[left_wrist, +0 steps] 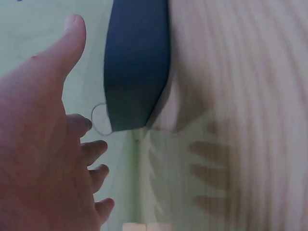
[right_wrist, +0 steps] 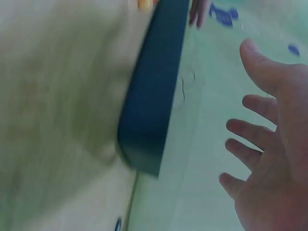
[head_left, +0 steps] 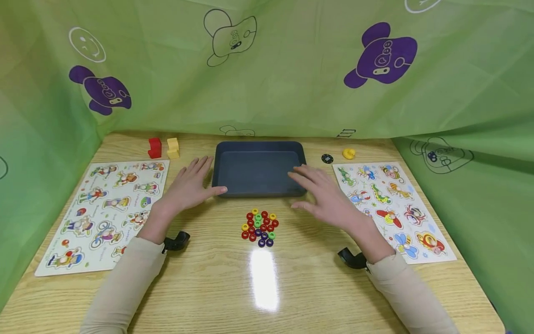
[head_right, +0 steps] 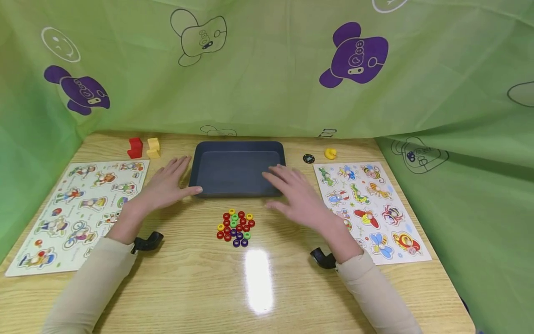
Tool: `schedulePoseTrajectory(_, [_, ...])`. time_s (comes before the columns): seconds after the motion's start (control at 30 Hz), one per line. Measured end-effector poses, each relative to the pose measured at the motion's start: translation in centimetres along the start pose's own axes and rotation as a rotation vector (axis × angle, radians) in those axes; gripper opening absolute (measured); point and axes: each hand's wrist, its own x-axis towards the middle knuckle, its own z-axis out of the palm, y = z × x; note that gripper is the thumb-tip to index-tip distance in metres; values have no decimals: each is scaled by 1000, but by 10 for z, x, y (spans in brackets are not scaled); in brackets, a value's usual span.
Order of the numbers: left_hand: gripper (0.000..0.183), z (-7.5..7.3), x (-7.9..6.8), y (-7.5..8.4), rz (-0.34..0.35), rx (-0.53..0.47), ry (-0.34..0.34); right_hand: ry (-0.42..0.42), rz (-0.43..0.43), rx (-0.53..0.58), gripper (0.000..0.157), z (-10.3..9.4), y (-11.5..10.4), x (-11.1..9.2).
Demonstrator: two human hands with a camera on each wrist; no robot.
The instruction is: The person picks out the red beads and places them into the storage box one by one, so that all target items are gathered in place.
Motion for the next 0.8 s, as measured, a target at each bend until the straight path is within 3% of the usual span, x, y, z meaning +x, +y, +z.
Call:
schedulePoseTrajectory(0.27, [105, 8, 3, 9, -2, -61, -40, -151, -156, 100, 44, 23, -31, -3])
schedulePoseTrajectory(0.47, [109, 12, 4, 10, -21, -151, -68, -178, -260, 131, 26, 40, -41, -2])
schedulePoseTrajectory(0.8, [111, 19, 4, 12, -41, -247, -69, -199, -228, 55, 10, 53, -47, -1])
